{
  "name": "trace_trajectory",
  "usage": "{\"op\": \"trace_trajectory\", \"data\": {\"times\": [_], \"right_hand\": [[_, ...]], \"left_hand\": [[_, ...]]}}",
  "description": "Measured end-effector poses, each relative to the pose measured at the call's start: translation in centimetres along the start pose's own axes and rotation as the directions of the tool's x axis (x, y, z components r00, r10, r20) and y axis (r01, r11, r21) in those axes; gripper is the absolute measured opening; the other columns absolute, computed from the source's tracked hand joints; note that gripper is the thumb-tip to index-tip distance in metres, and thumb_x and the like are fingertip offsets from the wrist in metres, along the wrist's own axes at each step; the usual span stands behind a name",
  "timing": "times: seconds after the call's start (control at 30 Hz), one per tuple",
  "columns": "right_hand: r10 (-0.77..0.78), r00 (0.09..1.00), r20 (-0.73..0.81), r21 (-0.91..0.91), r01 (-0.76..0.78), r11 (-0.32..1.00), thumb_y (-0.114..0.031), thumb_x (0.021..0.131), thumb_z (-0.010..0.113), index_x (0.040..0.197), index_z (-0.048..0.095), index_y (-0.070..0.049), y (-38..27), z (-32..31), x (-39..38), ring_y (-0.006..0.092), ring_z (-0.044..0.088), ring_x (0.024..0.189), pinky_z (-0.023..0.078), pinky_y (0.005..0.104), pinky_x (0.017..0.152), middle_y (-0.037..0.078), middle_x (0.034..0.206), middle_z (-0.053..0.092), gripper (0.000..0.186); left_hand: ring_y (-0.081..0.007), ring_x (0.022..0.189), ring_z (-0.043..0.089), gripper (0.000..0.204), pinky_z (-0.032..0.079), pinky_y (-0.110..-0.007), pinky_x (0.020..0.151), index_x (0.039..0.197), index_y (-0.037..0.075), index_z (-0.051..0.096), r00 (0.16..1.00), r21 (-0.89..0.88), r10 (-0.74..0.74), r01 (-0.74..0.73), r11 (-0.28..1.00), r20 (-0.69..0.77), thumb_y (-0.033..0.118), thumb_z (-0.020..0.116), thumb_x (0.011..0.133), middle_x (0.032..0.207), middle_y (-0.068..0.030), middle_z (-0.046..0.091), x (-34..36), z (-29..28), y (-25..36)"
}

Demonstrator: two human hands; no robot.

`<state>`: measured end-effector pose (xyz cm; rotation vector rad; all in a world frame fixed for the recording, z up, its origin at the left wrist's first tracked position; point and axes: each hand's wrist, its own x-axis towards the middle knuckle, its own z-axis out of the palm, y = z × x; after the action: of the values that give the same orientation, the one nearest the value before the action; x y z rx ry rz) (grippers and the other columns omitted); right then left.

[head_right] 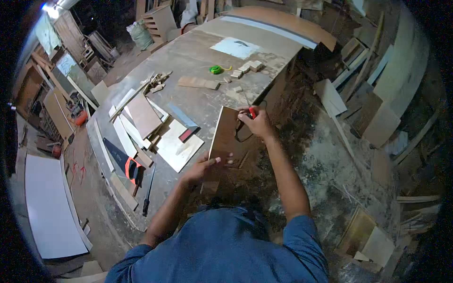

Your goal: Cutting or scoring a piece of wood using a utility knife and a square ruler.

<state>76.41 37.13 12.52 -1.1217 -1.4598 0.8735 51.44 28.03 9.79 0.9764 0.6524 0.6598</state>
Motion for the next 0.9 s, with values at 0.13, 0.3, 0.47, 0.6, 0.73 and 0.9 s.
{"op": "trace_trajectory", "data": {"times": [0.13,0.3,0.47,0.6,0.73,0.9], "right_hand": [[-0.071,0.99,-0.119,-0.212,0.045,0.976,-0.04,0.079,0.076,0.077,0.058,-0.002,2.0,2.7,1.6,0.0157,0.047,0.061,0.041,0.0344,0.056,0.005,0.065,0.051,0.043],[0.029,0.995,0.097,-0.479,0.022,0.877,-0.044,0.087,0.068,0.073,0.058,0.0,-3.9,5.8,1.5,0.0168,0.059,0.065,0.046,0.0366,0.06,0.01,0.068,0.06,0.047],[-0.159,0.976,0.15,-0.65,0.218,0.728,-0.051,0.084,0.067,0.071,0.058,0.0,-7.4,8.0,1.6,0.0409,0.061,0.064,0.046,0.0468,0.057,0.023,0.065,0.059,0.053],[-0.287,0.95,0.122,-0.692,0.289,0.662,-0.051,0.084,0.067,0.074,0.058,-0.002,-6.7,7.3,1.9,0.0402,0.063,0.066,0.048,0.0471,0.057,0.021,0.066,0.059,0.051],[-0.357,0.93,0.092,-0.736,0.305,0.605,-0.058,0.082,0.064,0.075,0.056,-0.005,-6.8,7.3,0.5,0.0389,0.062,0.065,0.048,0.0475,0.056,0.018,0.066,0.059,0.054],[-0.378,0.92,0.106,-0.794,0.307,0.525,-0.066,0.081,0.06,0.073,0.052,-0.005,-7.7,7.9,-0.4,0.0377,0.062,0.062,0.048,0.0468,0.055,0.015,0.063,0.057,0.061]], "left_hand": [[-0.0207,0.115,0.054,0.047,0.044,-0.038,0.098,0.14,0.004,0.04,0.999,0.069,-0.024,0.027,0.997,-0.047,0.023,0.051,0.098,0.124,-0.0107,0.057,-1.4,-1.1,2.1],[-0.0164,0.094,0.049,0.059,0.043,-0.033,0.085,0.139,0.007,0.041,0.987,0.155,0.053,-0.029,0.987,-0.153,0.048,0.047,0.097,0.113,-0.0042,0.052,-2.1,-5.1,1.7],[-0.0253,0.135,0.035,0.071,0.031,-0.034,0.108,0.153,0.004,0.016,0.963,0.4,0.237,-0.167,0.901,-0.132,0.033,0.05,0.098,0.15,-0.0153,0.033,-2.1,-6.2,4.2],[-0.0268,0.14,0.031,0.084,0.026,-0.036,0.113,0.152,0.002,0.018,0.916,0.451,0.375,-0.278,0.848,-0.14,0.022,0.069,0.088,0.152,-0.0186,0.031,-1.7,-6.5,4.0],[-0.0249,0.124,0.049,0.081,0.039,-0.036,0.105,0.142,-0.002,0.036,0.887,0.582,0.442,-0.292,0.759,-0.132,0.021,0.08,0.077,0.134,-0.0174,0.05,-2.3,-6.1,5.3],[-0.0215,0.113,0.056,0.069,0.044,-0.034,0.098,0.133,-0.002,0.044,0.902,0.462,0.404,-0.297,0.835,-0.15,0.016,0.079,0.077,0.122,-0.0151,0.057,-3.0,-6.1,5.3]]}}
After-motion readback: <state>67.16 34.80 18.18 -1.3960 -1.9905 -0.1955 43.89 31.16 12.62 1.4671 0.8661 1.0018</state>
